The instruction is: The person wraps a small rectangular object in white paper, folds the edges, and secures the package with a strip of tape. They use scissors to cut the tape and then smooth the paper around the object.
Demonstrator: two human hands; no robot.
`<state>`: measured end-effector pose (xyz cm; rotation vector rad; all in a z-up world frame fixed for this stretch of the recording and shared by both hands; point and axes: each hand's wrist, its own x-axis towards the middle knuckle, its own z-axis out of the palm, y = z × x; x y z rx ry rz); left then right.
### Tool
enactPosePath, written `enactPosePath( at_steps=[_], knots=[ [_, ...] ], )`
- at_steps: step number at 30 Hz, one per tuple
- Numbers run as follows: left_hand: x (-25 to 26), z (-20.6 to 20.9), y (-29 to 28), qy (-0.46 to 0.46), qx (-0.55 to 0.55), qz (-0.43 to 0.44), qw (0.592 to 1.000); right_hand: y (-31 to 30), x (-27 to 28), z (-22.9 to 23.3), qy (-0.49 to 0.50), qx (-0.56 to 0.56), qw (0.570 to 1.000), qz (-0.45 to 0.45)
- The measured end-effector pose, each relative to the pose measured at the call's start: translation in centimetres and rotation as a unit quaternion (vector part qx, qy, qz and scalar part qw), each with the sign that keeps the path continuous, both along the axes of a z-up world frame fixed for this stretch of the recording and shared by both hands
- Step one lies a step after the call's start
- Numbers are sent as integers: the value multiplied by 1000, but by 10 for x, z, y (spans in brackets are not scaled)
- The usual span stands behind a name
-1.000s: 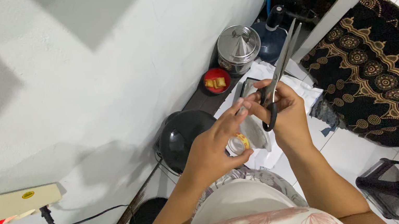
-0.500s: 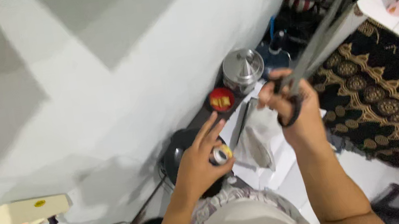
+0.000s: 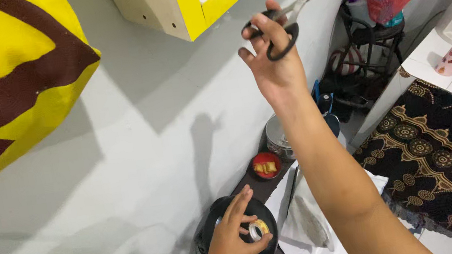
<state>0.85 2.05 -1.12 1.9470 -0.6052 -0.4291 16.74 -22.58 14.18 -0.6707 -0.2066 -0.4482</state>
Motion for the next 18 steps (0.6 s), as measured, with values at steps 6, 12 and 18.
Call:
enactPosePath(
  at_steps=[6,12,18],
  knots=[
    [-2,6,4,5,8,22,1000,6,29,9,-10,-7,1000,-17],
    [-2,13,0,19,16,20,999,9,32,13,9,-24,999,-21],
    [-4,19,-3,25,16,19,999,11,38,14,18,-39,999,-28]
  ],
)
